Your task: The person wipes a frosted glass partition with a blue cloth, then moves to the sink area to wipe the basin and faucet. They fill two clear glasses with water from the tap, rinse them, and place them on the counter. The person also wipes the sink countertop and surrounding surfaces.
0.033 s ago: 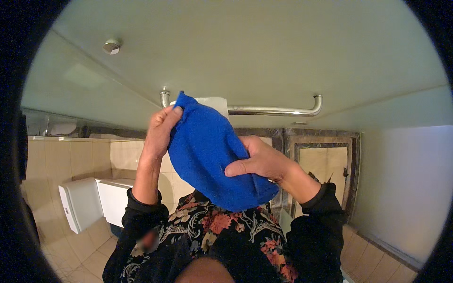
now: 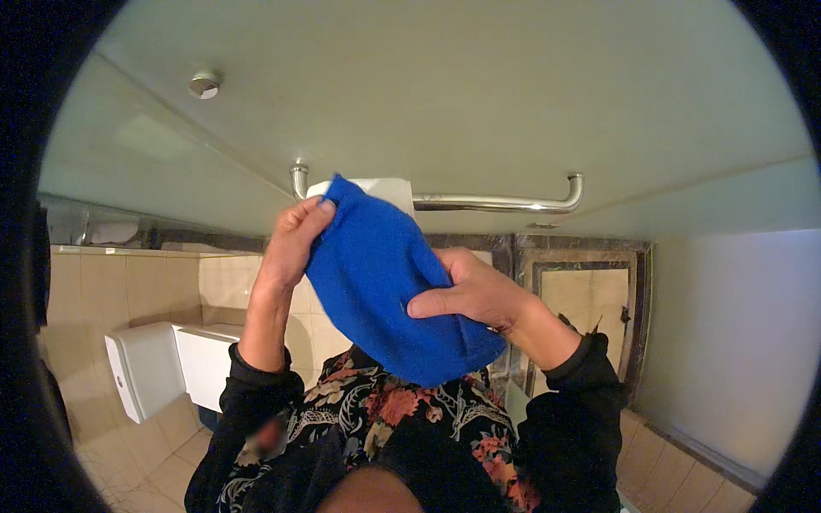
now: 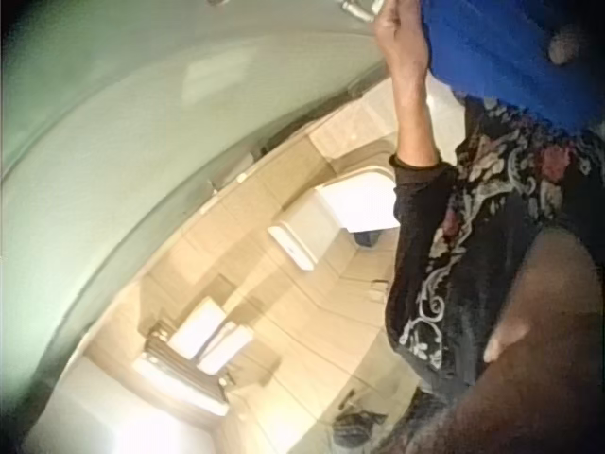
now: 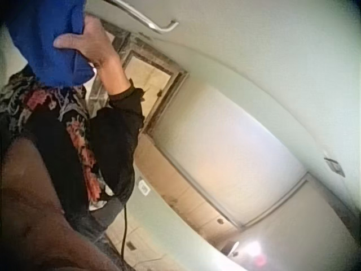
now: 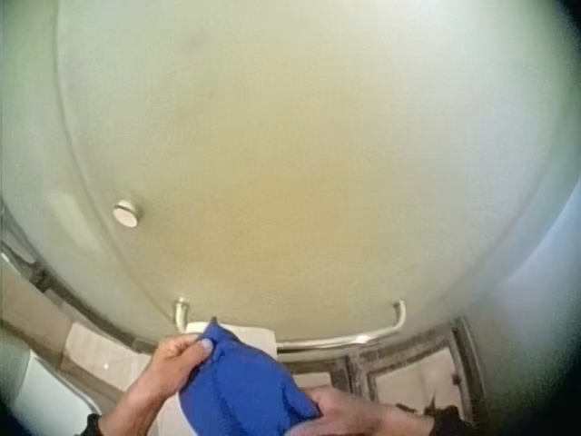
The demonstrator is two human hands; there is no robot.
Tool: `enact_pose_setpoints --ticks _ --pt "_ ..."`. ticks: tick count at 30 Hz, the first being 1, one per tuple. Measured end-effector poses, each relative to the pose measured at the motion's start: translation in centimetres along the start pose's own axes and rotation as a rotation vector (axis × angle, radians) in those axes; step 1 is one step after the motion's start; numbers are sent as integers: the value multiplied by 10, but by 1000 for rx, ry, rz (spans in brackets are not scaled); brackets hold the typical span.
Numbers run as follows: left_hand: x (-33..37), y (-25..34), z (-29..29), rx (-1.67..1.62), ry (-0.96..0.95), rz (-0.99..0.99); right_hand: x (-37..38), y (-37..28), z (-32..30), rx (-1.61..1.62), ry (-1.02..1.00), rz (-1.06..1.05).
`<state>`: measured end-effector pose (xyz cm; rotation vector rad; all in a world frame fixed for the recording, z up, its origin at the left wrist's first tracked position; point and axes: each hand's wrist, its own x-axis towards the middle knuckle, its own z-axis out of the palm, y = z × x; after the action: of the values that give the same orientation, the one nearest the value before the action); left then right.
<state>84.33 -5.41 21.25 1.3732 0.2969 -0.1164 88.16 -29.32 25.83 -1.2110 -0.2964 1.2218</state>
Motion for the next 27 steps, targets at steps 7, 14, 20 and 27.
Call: enact_pose_setpoints --ticks 7,14,20,27 --pt "-12 0 -15 88 20 255 -1 -8 2 -181 -134 41" --pt "-30 50 7 611 -422 673 1 -34 26 -900 -279 -218" --pt "-62 23 -3 767 -380 684 -17 -40 34 -1262 -120 -303" --pt "-94 1 -6 773 -153 931 -29 -34 23 -1220 -26 -299"
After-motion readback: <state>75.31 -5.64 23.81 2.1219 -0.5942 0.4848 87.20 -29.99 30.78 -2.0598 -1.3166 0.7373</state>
